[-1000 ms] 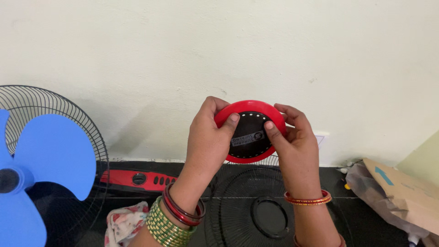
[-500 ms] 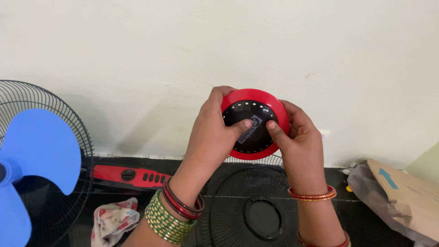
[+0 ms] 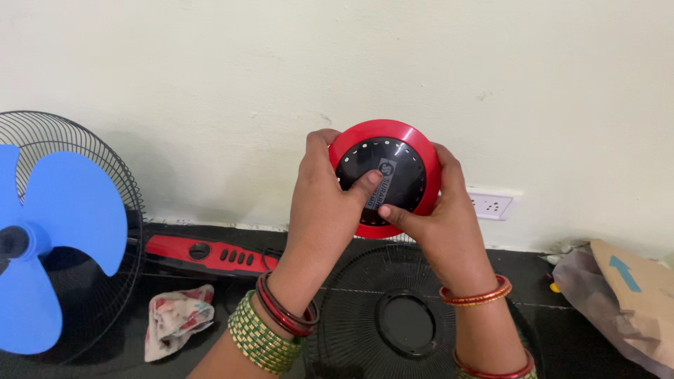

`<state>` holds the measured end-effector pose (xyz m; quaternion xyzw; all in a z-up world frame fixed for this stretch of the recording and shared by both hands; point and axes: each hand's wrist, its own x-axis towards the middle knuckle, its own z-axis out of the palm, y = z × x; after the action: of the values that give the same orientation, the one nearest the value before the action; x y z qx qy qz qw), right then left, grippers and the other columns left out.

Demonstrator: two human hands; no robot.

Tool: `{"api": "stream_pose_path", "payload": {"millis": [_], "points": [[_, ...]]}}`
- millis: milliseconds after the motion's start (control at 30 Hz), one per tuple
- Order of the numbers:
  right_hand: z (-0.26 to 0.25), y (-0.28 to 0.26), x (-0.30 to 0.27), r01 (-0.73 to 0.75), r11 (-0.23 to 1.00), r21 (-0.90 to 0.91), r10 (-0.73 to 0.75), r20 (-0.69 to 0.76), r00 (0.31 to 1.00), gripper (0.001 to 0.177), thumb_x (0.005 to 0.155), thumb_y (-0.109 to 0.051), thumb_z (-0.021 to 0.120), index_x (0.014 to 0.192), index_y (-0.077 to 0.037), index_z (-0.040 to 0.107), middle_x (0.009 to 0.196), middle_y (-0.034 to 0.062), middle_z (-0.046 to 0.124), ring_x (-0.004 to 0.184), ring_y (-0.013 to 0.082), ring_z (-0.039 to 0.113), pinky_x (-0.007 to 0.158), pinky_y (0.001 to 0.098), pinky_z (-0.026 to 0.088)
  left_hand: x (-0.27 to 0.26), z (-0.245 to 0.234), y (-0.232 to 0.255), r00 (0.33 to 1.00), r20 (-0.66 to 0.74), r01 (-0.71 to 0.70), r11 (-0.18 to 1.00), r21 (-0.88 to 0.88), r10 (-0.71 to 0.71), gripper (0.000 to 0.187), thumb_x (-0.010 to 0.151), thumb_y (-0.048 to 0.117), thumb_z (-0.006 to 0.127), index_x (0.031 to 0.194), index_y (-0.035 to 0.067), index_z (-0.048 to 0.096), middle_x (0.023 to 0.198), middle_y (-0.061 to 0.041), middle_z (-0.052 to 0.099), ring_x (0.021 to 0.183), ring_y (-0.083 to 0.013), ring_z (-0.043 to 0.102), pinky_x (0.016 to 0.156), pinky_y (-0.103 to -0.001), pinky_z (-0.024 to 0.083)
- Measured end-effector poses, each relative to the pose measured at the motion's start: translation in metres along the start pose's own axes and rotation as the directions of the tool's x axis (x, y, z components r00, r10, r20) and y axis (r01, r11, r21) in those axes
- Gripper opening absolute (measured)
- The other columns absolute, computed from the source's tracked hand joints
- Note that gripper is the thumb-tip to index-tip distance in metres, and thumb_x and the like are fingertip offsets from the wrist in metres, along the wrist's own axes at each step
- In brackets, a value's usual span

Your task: The person assembles a table fan by attaching a red plastic ring to the central hub of the fan cage. They wipe the ring with a cloth, align it with the hub, and secure it in place. The task involves handling the fan cage, the red ring, and a cloth.

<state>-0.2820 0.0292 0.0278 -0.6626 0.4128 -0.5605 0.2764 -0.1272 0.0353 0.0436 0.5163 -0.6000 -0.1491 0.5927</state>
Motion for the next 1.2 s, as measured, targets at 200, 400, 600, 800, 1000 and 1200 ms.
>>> {"api": "stream_pose_path", "payload": {"millis": [200,400,600,800,1000,1200], "points": [[-0.005,0.007,-0.005,0.026,0.986,-0.162,-0.036,-0.058,0.998,0.094,0.062,-0.002,0.09,0.144,-0.002,0.042,0.128,0.0156,0.066,0.118,0.0237,0.068,0.095,0.0354,0.054,-0.002,0.012,-0.004,1.0,0.022,0.005,1.0,0.017,-0.005,0.056,0.08,0.016,0.081,0.123,0.001,0.047,0.109,-0.021,0.068,0.1,-0.0314,0.072,0.084,-0.039,0.057],[-0.006,0.009,-0.006,-0.025,0.989,-0.142,0.01,-0.102,0.995,0.095,0.06,-0.002,0.091,0.142,-0.004,0.043,0.128,0.014,0.066,0.115,0.0226,0.069,0.091,0.0342,0.056,-0.002,0.013,-0.002,0.998,0.042,0.034,0.999,0.042,-0.036,0.055,0.079,0.016,0.082,0.12,0.002,0.048,0.106,-0.02,0.07,0.095,-0.0314,0.073,0.079,-0.041,0.057],[-0.006,0.02,-0.007,-0.09,0.911,0.404,0.108,-0.023,0.994,0.067,0.084,0.002,0.071,0.145,-0.001,0.045,0.134,0.0095,0.063,0.116,0.0173,0.068,0.097,0.0347,0.059,-0.003,0.011,-0.006,0.987,0.013,0.16,0.985,-0.072,-0.159,0.051,0.084,0.017,0.073,0.125,0.005,0.044,0.104,-0.018,0.07,0.093,-0.0283,0.077,0.077,-0.038,0.062],[-0.004,0.023,-0.008,-0.042,0.91,0.413,0.087,-0.089,0.992,0.039,0.09,0.01,0.065,0.127,0.002,0.058,0.121,0.0111,0.069,0.111,0.016,0.068,0.095,0.032,0.058,0.002,0.009,-0.023,0.997,-0.028,0.069,0.994,-0.083,-0.072,0.039,0.103,0.036,0.051,0.119,0.0,0.051,0.1,-0.018,0.071,0.092,-0.0274,0.073,0.083,-0.04,0.057],[0.002,0.016,-0.015,0.057,0.963,0.262,-0.013,-0.166,0.986,0.024,0.088,0.014,0.069,0.103,-0.003,0.061,0.106,0.009,0.072,0.099,0.0141,0.069,0.091,0.0335,0.056,0.011,0.001,-0.032,0.93,0.223,0.366,0.778,-0.512,-0.291,0.077,0.099,0.069,0.047,0.141,0.004,0.038,0.123,-0.018,0.052,0.112,-0.028,0.059,0.088,-0.052,0.055],[0.006,0.012,-0.016,0.239,0.956,0.169,-0.213,-0.157,0.964,0.026,0.084,0.019,0.069,0.086,-0.004,0.059,0.105,0.0075,0.071,0.106,0.015,0.069,0.125,0.0429,0.037,0.018,-0.021,-0.016,0.809,0.539,0.583,0.425,-0.692,-0.233,0.075,0.085,0.057,0.056,0.137,0.005,0.042,0.114,-0.026,0.064,0.093,-0.0357,0.074,0.085,-0.048,0.065]]}}
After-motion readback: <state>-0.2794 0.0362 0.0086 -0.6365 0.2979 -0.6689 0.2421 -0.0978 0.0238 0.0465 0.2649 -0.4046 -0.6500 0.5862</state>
